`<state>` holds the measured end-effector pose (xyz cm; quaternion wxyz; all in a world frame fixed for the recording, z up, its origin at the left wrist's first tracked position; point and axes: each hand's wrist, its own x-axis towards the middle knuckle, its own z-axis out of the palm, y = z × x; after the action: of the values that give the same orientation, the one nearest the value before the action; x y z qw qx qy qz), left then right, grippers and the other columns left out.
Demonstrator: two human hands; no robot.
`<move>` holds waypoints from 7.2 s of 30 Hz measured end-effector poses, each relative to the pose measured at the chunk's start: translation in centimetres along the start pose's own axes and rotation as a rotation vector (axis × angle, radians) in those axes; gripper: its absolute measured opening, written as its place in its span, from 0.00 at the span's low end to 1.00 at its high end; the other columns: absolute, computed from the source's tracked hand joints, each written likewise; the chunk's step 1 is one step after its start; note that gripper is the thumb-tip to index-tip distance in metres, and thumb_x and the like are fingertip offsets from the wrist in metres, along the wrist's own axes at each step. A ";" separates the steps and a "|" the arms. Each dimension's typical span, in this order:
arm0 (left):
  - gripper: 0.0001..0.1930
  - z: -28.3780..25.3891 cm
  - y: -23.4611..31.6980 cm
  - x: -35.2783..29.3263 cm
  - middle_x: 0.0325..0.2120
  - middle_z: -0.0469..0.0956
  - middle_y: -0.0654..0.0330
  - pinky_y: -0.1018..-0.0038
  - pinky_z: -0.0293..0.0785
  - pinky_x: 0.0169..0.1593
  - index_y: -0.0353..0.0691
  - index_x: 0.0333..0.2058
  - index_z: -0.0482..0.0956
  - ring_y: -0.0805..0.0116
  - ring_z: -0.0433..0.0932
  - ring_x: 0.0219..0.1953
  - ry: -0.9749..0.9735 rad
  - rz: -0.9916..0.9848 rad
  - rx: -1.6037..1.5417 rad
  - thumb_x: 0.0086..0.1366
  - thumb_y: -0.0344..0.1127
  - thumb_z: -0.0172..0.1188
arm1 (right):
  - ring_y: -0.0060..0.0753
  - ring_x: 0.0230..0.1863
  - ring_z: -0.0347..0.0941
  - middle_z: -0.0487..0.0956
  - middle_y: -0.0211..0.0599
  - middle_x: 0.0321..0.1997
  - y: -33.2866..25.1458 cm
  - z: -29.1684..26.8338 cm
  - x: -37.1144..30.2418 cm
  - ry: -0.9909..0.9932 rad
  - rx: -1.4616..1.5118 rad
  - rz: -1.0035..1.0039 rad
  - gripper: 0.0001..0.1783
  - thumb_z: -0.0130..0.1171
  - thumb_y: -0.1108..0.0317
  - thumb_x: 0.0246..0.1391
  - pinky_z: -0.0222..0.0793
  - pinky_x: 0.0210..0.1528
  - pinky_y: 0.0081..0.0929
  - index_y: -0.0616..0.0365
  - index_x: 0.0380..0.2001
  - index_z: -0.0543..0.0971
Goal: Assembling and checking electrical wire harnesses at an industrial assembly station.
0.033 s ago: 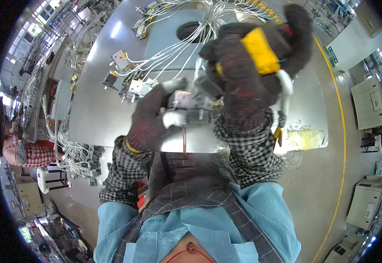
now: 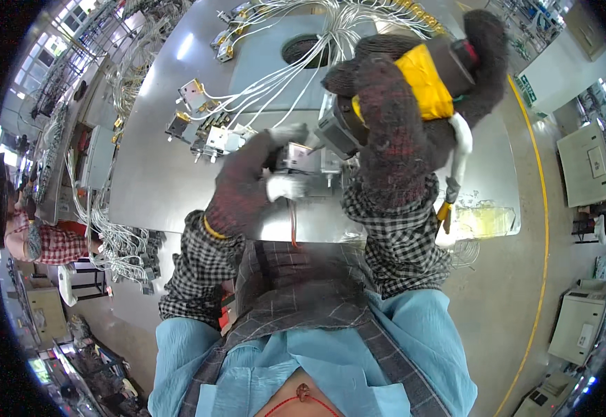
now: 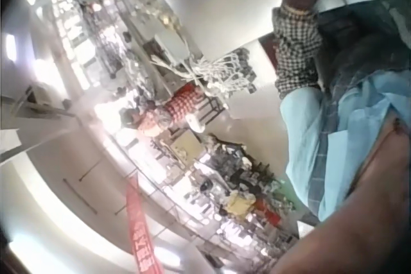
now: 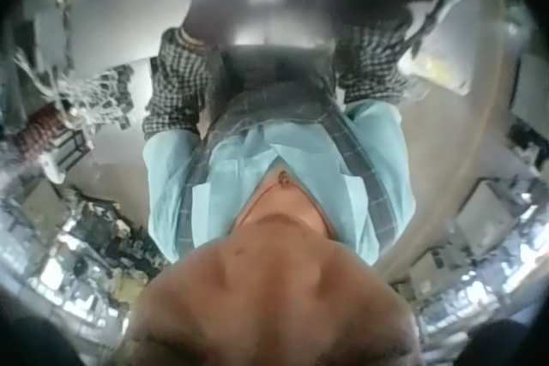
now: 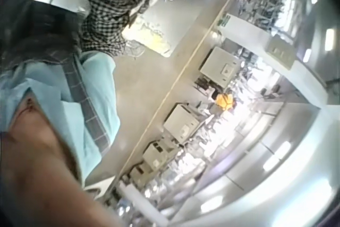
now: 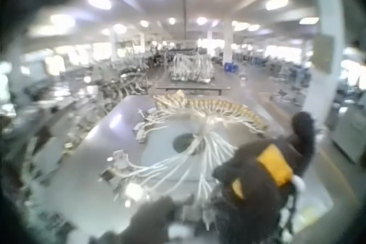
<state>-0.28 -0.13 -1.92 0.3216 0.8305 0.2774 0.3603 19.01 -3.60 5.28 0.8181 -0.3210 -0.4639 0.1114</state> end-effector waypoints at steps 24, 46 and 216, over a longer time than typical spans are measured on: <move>0.31 -4.4 0.1 2.0 0.47 0.82 0.54 0.51 0.70 0.61 0.44 0.54 0.79 0.51 0.77 0.57 -0.141 0.070 0.751 0.51 0.43 0.75 | 0.37 0.40 0.83 0.80 0.48 0.48 2.1 0.8 -1.7 -0.234 -0.002 -0.045 0.42 0.69 0.79 0.55 0.86 0.41 0.36 0.54 0.69 0.61; 0.32 -4.3 -2.1 0.0 0.53 0.79 0.53 0.68 0.80 0.54 0.31 0.65 0.70 0.65 0.81 0.52 0.041 -0.219 -0.616 0.68 0.40 0.67 | 0.42 0.49 0.82 0.76 0.46 0.59 2.5 -1.0 -1.6 -0.416 -0.217 -0.196 0.40 0.66 0.72 0.61 0.84 0.49 0.38 0.50 0.72 0.59; 0.41 -2.3 -0.6 1.6 0.44 0.86 0.57 0.70 0.79 0.50 0.39 0.59 0.80 0.70 0.84 0.46 -0.238 -0.134 -0.106 0.45 0.44 0.85 | 0.21 0.26 0.72 0.75 0.31 0.35 -0.7 -11.9 3.9 -0.263 -0.598 0.694 0.36 0.61 0.70 0.57 0.71 0.25 0.23 0.50 0.70 0.65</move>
<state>-1.26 2.15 -0.50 0.4187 0.8290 0.2727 0.2510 30.90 -7.32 4.06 0.5384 -0.6618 -0.4405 0.2794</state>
